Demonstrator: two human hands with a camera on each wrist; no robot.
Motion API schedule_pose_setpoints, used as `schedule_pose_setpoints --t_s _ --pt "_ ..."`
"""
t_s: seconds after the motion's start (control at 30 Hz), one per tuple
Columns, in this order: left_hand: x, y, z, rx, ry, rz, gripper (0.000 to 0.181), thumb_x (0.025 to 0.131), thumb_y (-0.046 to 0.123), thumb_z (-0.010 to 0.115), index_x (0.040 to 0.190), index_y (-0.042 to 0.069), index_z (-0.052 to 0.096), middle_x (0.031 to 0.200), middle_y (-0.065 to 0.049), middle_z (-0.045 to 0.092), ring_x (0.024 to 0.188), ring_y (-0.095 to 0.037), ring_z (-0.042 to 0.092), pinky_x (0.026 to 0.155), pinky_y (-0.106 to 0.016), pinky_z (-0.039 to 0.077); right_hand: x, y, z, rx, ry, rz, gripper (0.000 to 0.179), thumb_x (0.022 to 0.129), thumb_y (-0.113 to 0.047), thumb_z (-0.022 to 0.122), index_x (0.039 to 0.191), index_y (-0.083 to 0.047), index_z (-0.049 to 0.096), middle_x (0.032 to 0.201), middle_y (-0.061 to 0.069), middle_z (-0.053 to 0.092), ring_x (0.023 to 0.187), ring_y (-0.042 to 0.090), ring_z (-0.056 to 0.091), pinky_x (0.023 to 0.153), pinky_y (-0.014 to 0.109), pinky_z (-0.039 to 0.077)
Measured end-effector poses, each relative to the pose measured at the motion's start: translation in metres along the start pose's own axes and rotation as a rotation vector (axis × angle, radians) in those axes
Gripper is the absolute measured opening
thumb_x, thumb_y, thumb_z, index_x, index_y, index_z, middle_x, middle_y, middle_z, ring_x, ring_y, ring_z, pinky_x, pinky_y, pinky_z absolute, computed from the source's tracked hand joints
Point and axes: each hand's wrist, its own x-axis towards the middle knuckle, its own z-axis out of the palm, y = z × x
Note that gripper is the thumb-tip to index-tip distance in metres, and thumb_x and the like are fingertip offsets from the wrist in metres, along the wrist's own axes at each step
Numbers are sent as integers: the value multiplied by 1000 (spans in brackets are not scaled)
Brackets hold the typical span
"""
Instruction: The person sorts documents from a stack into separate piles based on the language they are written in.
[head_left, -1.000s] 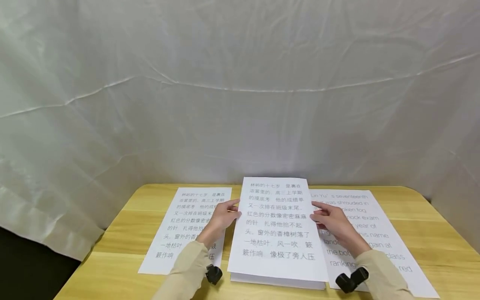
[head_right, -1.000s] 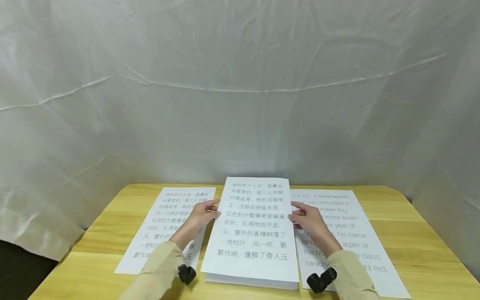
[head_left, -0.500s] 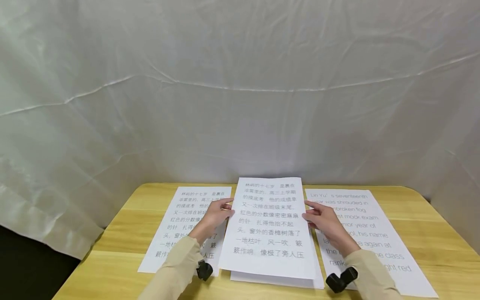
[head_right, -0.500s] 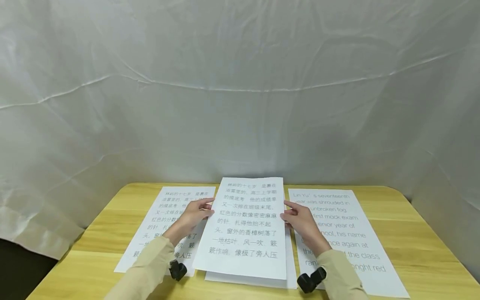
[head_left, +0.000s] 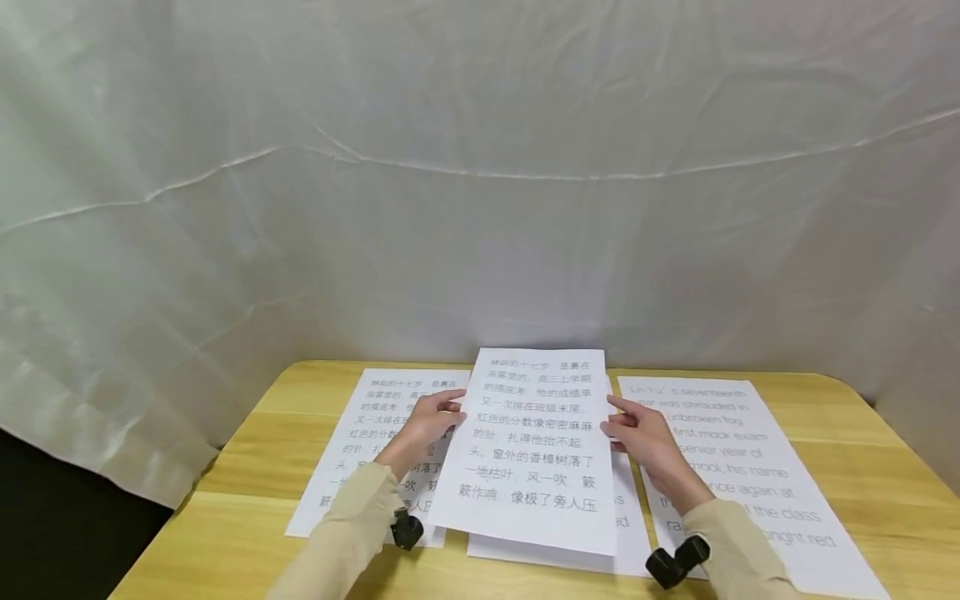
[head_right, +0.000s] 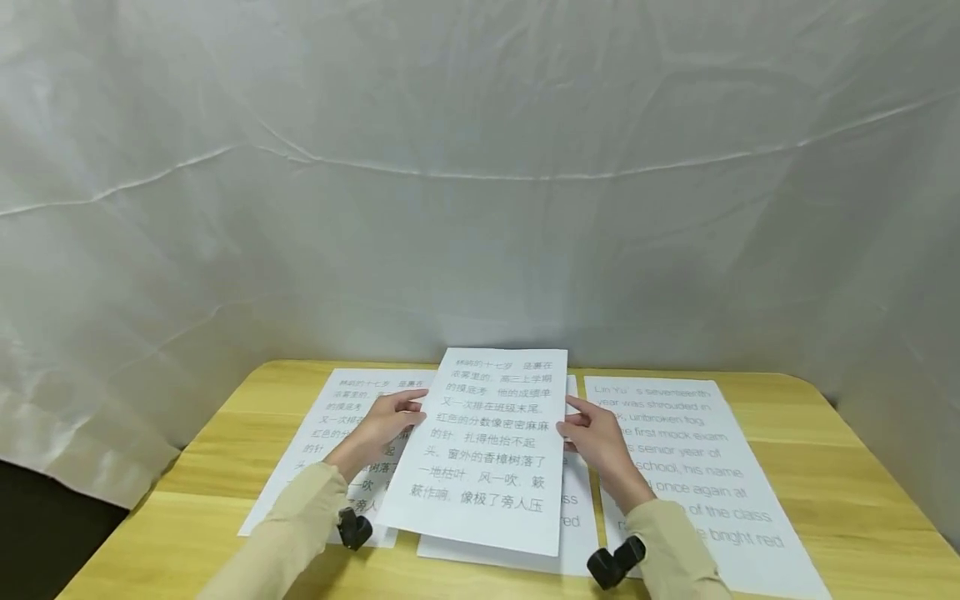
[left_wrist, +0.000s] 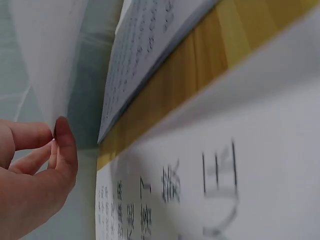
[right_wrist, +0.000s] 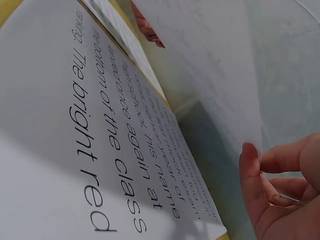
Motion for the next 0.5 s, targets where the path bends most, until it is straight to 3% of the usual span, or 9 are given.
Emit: schedule_pose_setpoints --t_s 0.33,0.5 --pt "6 0 1 -11 1 -6 47 91 -2 58 138 0 51 105 -12 54 92 -21 54 84 -33 49 1 -6 -5 -44 -1 -2 52 91 0 60 141 4 44 107 17 57 84 20 59 71 29 55" --pt "6 -7 3 -19 3 -15 47 92 -1 57 138 1 51 105 -11 53 95 -22 53 88 -35 47 1 -5 -6 -47 -8 -2 53 89 3 61 139 6 45 102 17 59 78 18 61 70 31 56"
